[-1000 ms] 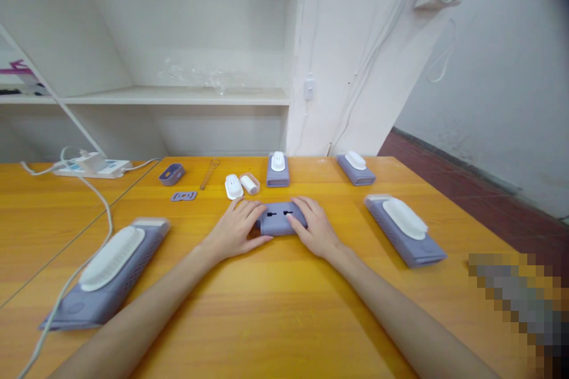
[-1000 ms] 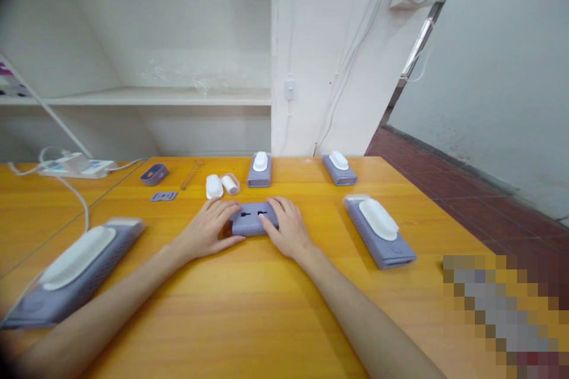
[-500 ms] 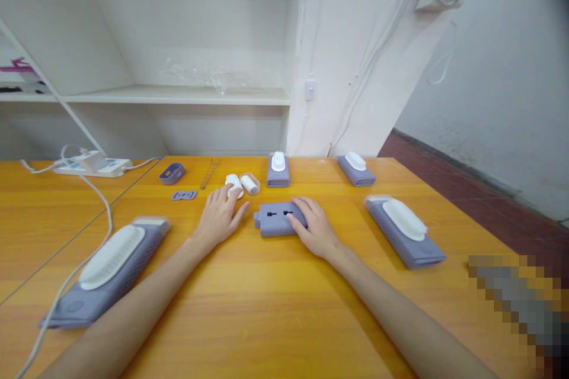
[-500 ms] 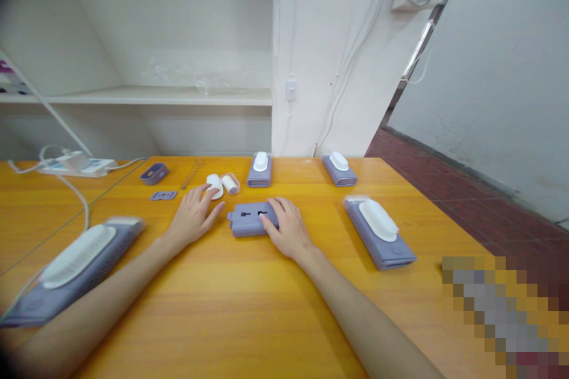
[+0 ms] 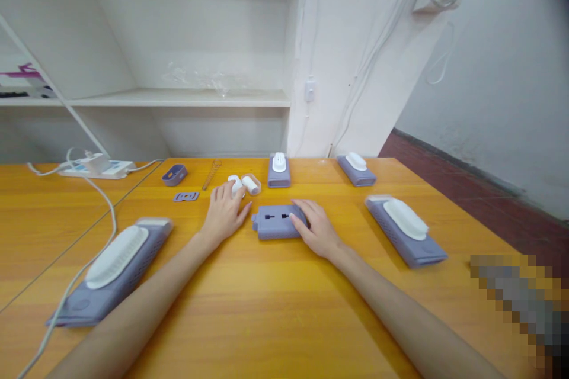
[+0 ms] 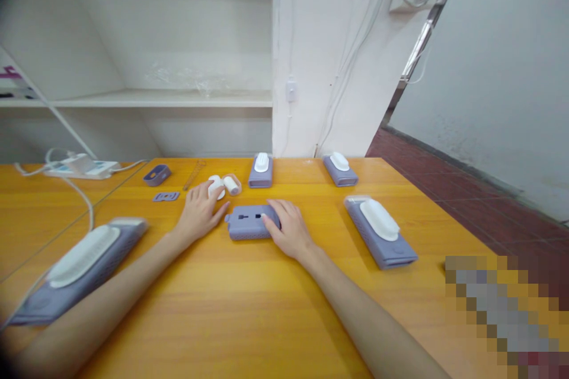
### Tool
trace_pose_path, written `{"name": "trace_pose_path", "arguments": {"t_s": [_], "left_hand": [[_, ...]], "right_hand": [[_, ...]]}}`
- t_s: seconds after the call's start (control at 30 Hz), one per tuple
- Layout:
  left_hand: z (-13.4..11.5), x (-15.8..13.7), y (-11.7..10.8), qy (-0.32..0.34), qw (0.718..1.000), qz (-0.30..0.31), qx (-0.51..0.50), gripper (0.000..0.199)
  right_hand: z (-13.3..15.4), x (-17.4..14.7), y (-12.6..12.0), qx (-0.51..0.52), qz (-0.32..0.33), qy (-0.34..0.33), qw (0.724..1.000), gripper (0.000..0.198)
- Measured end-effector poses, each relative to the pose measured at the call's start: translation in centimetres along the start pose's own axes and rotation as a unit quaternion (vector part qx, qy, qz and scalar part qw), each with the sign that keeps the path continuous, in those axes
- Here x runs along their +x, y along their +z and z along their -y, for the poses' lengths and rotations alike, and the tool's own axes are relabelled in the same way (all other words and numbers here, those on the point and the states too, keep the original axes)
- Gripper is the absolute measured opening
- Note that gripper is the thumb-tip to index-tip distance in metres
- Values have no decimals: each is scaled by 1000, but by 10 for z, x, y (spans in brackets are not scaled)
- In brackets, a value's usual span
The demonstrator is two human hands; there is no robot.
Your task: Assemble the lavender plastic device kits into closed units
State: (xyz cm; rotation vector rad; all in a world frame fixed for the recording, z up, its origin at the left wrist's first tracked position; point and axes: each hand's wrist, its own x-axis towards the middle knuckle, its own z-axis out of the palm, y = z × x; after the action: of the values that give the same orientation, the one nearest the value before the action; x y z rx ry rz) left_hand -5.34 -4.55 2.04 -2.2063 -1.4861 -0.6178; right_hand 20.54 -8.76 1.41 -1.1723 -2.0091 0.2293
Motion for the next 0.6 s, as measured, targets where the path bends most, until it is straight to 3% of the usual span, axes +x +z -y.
{"name": "trace_pose_path", "arguments": {"t_s": [0.37, 0.6], "left_hand": [[-3, 33, 18, 38, 999, 16, -3, 13], [6, 40, 23, 83, 994, 49, -54, 12]], "right_hand": [[0, -7, -4, 46, -6, -38, 998, 32], [-2, -6, -3, 45, -21, -22, 999, 31]]}}
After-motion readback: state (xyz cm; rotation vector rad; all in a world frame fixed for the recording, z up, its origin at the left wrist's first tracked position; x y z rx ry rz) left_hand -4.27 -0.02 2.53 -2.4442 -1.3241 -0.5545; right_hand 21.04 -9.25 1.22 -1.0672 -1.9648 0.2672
